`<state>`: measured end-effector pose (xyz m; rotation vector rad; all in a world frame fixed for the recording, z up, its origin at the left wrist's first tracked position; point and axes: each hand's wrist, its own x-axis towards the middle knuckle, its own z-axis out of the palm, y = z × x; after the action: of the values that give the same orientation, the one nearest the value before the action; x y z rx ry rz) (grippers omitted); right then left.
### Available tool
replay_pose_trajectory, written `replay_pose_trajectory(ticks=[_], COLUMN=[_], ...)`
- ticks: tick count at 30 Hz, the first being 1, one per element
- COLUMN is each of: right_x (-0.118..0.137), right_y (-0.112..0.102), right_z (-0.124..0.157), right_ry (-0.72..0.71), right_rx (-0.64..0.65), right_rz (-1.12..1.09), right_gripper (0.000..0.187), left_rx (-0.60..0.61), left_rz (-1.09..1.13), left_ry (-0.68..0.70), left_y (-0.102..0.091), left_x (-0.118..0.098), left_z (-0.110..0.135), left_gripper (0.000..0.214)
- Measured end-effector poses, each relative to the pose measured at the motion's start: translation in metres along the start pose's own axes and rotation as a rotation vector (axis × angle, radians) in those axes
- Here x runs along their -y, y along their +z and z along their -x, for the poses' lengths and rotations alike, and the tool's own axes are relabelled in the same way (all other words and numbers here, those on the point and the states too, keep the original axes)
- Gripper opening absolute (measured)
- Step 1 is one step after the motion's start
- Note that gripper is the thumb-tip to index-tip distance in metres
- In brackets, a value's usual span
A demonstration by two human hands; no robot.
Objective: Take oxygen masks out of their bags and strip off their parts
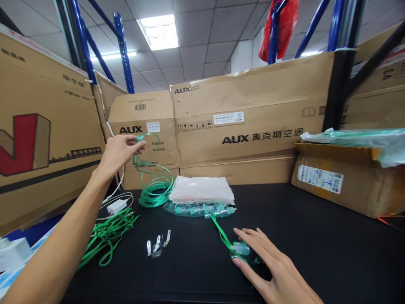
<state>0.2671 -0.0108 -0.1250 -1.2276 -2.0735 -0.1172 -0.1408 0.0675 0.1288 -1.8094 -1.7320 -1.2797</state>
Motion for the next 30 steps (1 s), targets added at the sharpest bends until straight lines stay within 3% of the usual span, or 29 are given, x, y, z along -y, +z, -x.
replay_pose_trajectory(ticks=[5,12,17,20,23,26,30], right_x=[-0.001,0.001,0.001,0.002,0.003,0.003,0.009], right_y=[0.001,-0.001,-0.002,-0.004,-0.006,-0.008,-0.020], right_z=[0.001,0.000,0.000,-0.002,-0.003,-0.004,-0.017], right_ry=[-0.020,-0.044,-0.050,-0.041,-0.011,0.010,0.014], right_rx=[-0.033,-0.039,-0.054,-0.034,0.008,0.014,-0.035], right_rz=[0.002,0.014,0.011,0.004,-0.011,-0.052,-0.135], right_gripper=[0.054,0.055,0.056,0.057,0.056,0.053,0.046], left_rx=[0.073,0.277,0.318,0.232,0.040,-0.121,-0.222], left_rz=[-0.021,0.176,0.339,0.394,0.404,0.387,0.331], left_ry=[-0.007,-0.169,-0.195,-0.176,-0.162,-0.143,-0.097], left_y=[0.010,0.037,0.032,0.026,0.022,0.018,0.012], left_x=[0.002,0.046,0.066,0.069,0.068,0.061,0.044], left_z=[0.001,-0.006,-0.006,-0.007,-0.010,-0.012,-0.006], left_gripper=[0.030,0.034,0.024,0.022,0.029,0.041,0.045])
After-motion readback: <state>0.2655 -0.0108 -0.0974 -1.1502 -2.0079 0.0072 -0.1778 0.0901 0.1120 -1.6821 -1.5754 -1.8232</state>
